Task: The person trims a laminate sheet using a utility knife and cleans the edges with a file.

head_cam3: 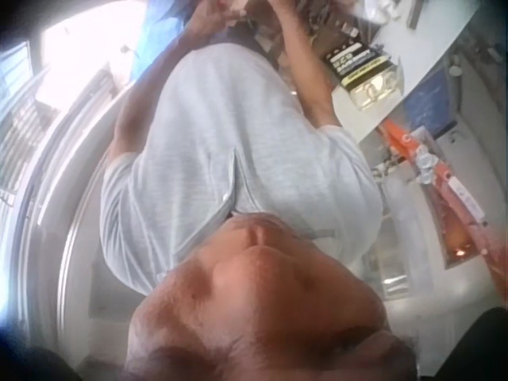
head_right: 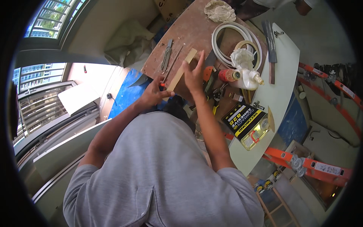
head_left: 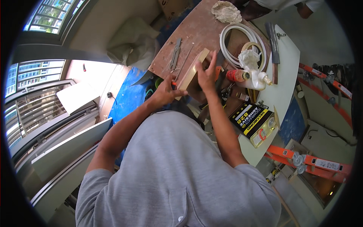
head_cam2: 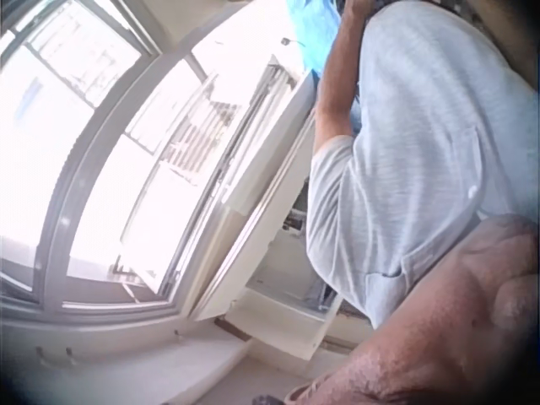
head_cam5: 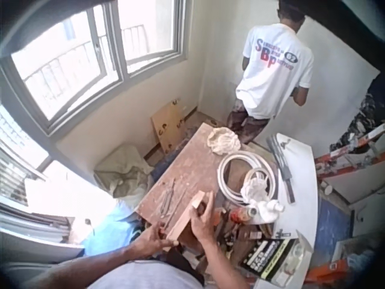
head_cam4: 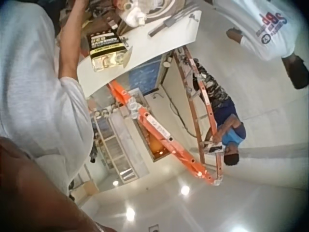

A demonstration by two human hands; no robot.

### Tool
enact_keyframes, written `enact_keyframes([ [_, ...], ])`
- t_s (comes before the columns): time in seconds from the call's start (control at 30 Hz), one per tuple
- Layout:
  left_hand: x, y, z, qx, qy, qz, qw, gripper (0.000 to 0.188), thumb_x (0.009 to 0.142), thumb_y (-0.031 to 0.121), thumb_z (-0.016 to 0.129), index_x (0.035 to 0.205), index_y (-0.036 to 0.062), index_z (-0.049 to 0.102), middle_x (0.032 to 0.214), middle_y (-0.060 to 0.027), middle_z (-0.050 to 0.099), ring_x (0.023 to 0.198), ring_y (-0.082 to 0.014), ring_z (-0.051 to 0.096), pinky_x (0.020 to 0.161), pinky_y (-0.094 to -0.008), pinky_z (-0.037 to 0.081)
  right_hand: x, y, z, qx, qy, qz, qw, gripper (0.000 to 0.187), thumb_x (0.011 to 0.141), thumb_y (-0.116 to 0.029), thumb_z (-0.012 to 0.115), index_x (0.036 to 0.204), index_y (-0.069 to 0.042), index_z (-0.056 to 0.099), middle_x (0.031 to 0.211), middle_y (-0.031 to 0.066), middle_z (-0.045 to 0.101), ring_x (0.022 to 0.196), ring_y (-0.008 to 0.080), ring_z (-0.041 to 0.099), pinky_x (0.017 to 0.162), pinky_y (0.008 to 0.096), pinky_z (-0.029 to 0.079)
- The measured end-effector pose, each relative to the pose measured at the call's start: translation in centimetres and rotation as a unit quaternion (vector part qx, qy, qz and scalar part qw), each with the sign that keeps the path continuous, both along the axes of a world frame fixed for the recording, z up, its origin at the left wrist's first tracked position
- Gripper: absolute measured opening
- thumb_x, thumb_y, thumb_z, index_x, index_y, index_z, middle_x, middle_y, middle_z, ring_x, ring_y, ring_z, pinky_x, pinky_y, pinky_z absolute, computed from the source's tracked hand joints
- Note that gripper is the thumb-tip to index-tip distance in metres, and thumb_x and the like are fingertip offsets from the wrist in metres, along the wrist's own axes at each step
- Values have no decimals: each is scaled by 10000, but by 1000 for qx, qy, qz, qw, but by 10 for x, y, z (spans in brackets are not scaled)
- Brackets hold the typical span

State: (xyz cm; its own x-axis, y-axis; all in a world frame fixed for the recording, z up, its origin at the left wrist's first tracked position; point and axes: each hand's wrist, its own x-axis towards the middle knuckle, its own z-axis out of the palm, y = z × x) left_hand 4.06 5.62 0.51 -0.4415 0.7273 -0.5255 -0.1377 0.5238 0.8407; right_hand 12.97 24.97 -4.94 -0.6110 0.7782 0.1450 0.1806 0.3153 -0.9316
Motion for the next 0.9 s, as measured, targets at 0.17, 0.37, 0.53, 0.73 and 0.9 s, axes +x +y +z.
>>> enact_keyframes([
  [0.17, -17, 5, 10, -92, 35, -80, 992, 972, 770, 404, 945, 1469, -45, 440, 1195, -226, 644, 1110, -295, 645, 955, -400, 524, -15, 29, -18, -128, 45, -4, 991, 407, 1090, -296, 591, 1332, 25, 524, 1189, 160, 602, 1046, 265, 596, 928, 396, 489],
  [0.37, -37, 4, 56, -131, 3, -71, 989, 804, 837, 337, 893, 1426, -9, 469, 837, -81, 623, 578, -120, 568, 445, -280, 410, -10, 24, -34, -39, 26, -72, 996, 330, 1100, -307, 573, 1167, 16, 567, 1066, 183, 613, 942, 327, 602, 871, 442, 487],
  [0.53, -25, 3, 52, -135, 2, -71, 988, 737, 856, 332, 884, 1382, -15, 502, 850, -83, 621, 607, -129, 578, 488, -295, 445, -6, 17, -35, -29, 65, -96, 993, 306, 1103, -293, 572, 1146, 10, 552, 1044, 180, 609, 933, 320, 605, 859, 440, 490],
  [0.73, -6, -2, 44, -161, 130, -67, 976, 775, 871, 300, 868, 1452, -31, 473, 902, -120, 673, 612, -148, 609, 488, -309, 465, 5, 6, 2, -100, 68, -128, 984, 257, 1112, -265, 564, 1103, -9, 540, 994, 117, 578, 856, 197, 575, 791, 375, 488],
  [0.9, -4, 13, 103, -199, 90, -75, 973, 549, 1034, 243, 639, 1482, -26, 471, 968, -237, 704, 629, -207, 648, 609, -395, 524, -4, 9, -30, -106, 121, -135, 978, 267, 1114, -263, 560, 1066, -2, 525, 948, 102, 544, 857, 186, 553, 804, 373, 479],
])
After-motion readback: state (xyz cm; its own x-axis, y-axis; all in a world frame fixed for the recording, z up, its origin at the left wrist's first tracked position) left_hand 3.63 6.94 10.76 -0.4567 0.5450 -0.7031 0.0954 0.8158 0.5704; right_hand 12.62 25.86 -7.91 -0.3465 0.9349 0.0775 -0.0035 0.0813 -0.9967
